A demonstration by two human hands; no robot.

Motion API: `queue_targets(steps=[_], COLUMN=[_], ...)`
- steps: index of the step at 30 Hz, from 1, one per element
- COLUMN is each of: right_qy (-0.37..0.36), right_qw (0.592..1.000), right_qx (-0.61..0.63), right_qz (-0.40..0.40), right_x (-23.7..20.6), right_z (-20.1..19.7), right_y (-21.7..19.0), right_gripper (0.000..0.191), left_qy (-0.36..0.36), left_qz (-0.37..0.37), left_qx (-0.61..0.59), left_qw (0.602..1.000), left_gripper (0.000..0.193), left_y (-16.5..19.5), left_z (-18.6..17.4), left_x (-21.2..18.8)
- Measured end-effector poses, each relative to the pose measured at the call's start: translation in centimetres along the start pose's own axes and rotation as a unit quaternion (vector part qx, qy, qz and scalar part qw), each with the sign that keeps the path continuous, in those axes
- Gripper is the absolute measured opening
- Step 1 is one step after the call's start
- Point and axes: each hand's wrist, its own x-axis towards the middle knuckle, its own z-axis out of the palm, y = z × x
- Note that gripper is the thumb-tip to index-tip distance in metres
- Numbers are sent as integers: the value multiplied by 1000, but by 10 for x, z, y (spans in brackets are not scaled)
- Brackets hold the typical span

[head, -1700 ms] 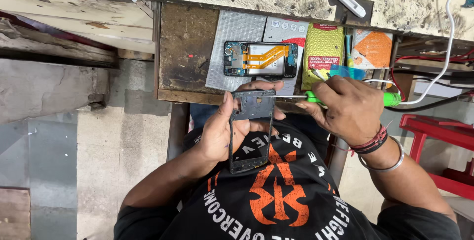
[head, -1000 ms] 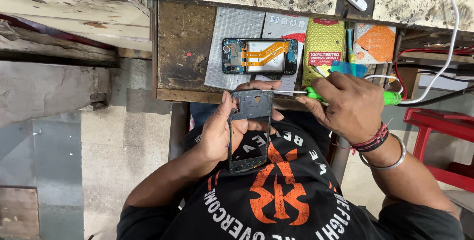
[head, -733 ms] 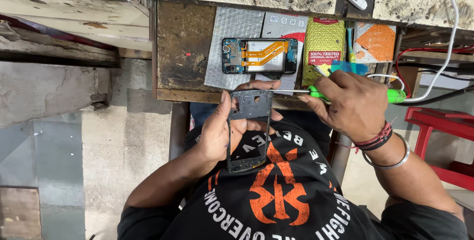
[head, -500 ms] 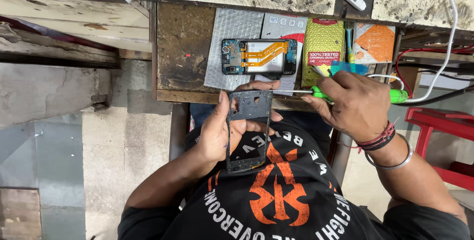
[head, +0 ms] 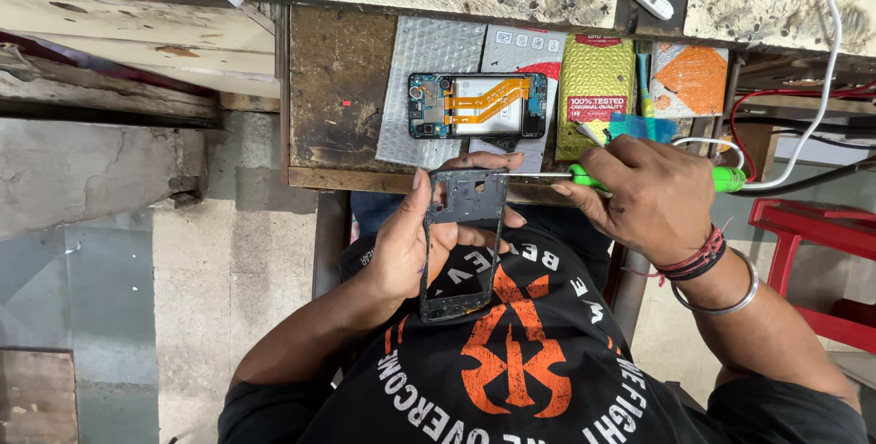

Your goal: The person uses a green-handled screwdriver to pry and work around the frame of a disassembled smartphone, then sets the frame down and handles the phone's exposed motherboard and internal components, pressing parts into place and repositioning the phone body on the workbench.

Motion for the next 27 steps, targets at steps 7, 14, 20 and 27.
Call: queue_targets(steps=[7, 14, 20, 27], right_qy=[-1, 10, 12, 13], right_qw=[1000, 1000, 1000, 999], right_qx=[2, 17, 26, 37], right_qz=[2, -10, -3, -5], right_x=[3, 7, 10, 11], right_z=[-1, -2, -2, -4], right_y=[-2, -8, -12, -14], right_gripper=[36, 37, 36, 36], left_qy=[9, 4, 11, 12], left_qz=[-5, -16, -18, -16], left_qx=[0, 13, 19, 35], left_qw=[1000, 1000, 1000, 999], left_gripper=[79, 76, 75, 75], left_y=[1, 0, 0, 1], left_z=[2, 4, 4, 8], left_x=[1, 3, 3, 4])
